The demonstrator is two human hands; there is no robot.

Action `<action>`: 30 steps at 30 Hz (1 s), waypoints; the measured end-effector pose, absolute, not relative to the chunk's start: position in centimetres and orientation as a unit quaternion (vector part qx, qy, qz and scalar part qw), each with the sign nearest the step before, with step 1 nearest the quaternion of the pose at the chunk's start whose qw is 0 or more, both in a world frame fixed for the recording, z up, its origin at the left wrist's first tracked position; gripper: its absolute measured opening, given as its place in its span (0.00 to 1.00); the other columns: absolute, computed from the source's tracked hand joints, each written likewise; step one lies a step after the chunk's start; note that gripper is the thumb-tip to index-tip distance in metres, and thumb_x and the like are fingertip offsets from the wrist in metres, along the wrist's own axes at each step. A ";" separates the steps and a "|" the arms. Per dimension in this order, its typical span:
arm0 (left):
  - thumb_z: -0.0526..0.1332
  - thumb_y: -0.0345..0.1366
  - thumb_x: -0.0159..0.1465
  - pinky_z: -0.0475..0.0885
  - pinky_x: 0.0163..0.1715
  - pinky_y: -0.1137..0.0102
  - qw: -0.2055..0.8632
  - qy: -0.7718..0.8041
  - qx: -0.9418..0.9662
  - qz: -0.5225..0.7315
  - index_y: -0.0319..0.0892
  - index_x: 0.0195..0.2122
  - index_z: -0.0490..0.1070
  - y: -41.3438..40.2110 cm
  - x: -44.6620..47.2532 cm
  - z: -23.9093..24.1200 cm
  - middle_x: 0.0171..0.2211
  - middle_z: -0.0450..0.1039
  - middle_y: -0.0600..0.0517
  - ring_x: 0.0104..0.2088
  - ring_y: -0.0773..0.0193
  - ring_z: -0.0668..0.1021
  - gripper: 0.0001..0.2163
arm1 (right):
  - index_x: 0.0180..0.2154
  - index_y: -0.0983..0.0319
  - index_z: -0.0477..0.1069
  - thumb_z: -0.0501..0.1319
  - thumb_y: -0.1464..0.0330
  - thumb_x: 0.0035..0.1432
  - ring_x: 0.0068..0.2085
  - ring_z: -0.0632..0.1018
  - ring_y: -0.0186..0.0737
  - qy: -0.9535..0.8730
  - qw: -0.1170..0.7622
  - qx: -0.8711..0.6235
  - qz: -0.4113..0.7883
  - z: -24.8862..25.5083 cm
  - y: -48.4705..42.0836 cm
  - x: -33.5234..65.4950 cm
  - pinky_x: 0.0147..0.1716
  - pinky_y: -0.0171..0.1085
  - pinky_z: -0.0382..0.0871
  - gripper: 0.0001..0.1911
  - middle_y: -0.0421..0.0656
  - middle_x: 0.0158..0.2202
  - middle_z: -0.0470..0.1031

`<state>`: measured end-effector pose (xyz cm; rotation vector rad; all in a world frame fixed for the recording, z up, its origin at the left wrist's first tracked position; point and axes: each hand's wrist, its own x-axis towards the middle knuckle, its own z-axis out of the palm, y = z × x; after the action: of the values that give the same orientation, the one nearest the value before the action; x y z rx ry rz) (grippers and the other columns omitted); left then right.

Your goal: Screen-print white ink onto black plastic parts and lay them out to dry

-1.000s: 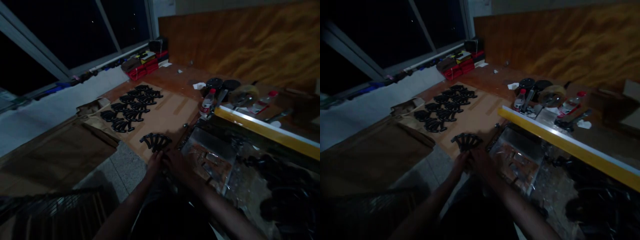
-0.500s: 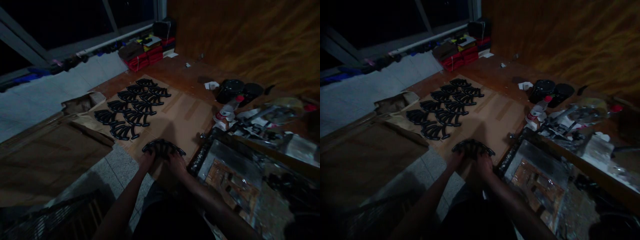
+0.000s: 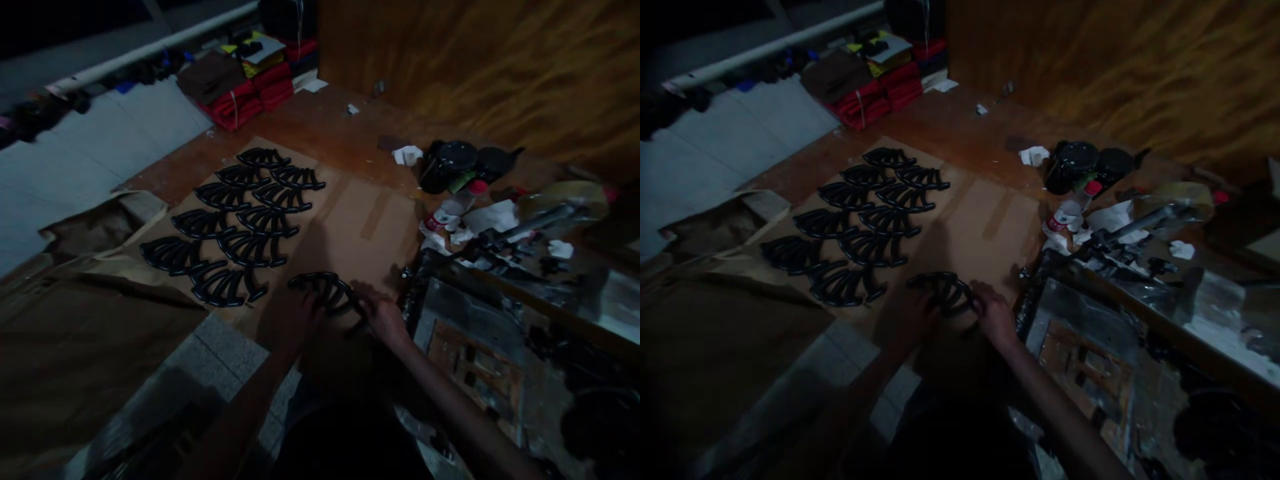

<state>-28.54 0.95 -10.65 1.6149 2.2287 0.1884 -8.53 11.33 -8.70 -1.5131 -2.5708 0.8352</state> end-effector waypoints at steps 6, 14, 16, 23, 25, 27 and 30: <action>0.59 0.42 0.63 0.53 0.63 0.43 0.189 0.768 0.611 0.028 0.48 0.65 0.61 1.5 -24.6 -12.9 0.69 0.54 0.46 0.67 0.40 0.56 0.28 | 0.58 0.63 0.69 0.49 0.71 0.65 0.61 0.68 0.46 -0.835 0.073 -0.507 0.200 -13.8 19.2 -8.0 0.61 0.50 0.56 0.22 0.50 0.60 0.70; 0.61 0.45 0.61 0.56 0.61 0.40 0.200 0.755 0.625 0.008 0.48 0.62 0.65 2.6 -26.4 -13.7 0.66 0.59 0.44 0.64 0.37 0.62 0.27 | 0.60 0.63 0.66 0.46 0.66 0.69 0.67 0.57 0.51 -0.841 0.092 -0.528 0.081 -19.0 19.7 -8.8 0.63 0.53 0.52 0.23 0.50 0.66 0.61; 0.61 0.46 0.61 0.56 0.61 0.41 0.191 0.747 0.637 0.014 0.49 0.62 0.65 4.4 -27.8 -13.6 0.66 0.60 0.44 0.64 0.37 0.62 0.28 | 0.61 0.62 0.66 0.46 0.66 0.69 0.68 0.57 0.51 -0.844 0.103 -0.522 0.067 -19.7 19.5 -8.6 0.63 0.54 0.52 0.23 0.50 0.66 0.61; 0.62 0.47 0.61 0.55 0.63 0.45 0.159 0.690 0.705 0.037 0.46 0.62 0.65 22.5 -31.4 -11.7 0.66 0.59 0.44 0.65 0.41 0.60 0.28 | 0.59 0.59 0.68 0.45 0.63 0.68 0.67 0.58 0.51 -0.846 0.131 -0.514 0.056 -21.6 19.4 -7.7 0.63 0.54 0.55 0.25 0.47 0.65 0.62; 0.62 0.46 0.61 0.55 0.63 0.47 0.150 0.670 0.725 0.052 0.46 0.61 0.66 28.5 -31.7 -11.4 0.66 0.60 0.45 0.65 0.42 0.60 0.28 | 0.60 0.56 0.67 0.46 0.64 0.67 0.67 0.58 0.50 -0.849 0.127 -0.510 0.061 -21.9 19.3 -7.5 0.63 0.54 0.55 0.24 0.44 0.65 0.61; 0.62 0.47 0.61 0.57 0.62 0.50 0.150 0.666 0.729 0.054 0.46 0.61 0.66 33.5 -32.0 -11.4 0.66 0.60 0.46 0.64 0.44 0.60 0.27 | 0.61 0.53 0.66 0.47 0.63 0.67 0.67 0.58 0.50 -0.848 0.127 -0.510 0.065 -22.2 19.2 -7.2 0.63 0.56 0.55 0.24 0.43 0.66 0.60; 0.62 0.46 0.60 0.59 0.60 0.51 0.155 0.690 0.706 0.041 0.45 0.60 0.67 38.8 -32.9 -11.9 0.63 0.63 0.44 0.62 0.45 0.63 0.27 | 0.63 0.47 0.63 0.49 0.63 0.65 0.67 0.58 0.50 -0.847 0.124 -0.511 0.078 -22.8 19.1 -7.0 0.63 0.57 0.56 0.25 0.39 0.66 0.59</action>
<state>-32.86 38.77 -11.88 2.0220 1.9759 0.1182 -7.00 19.06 -22.82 -1.4895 -2.4692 0.2288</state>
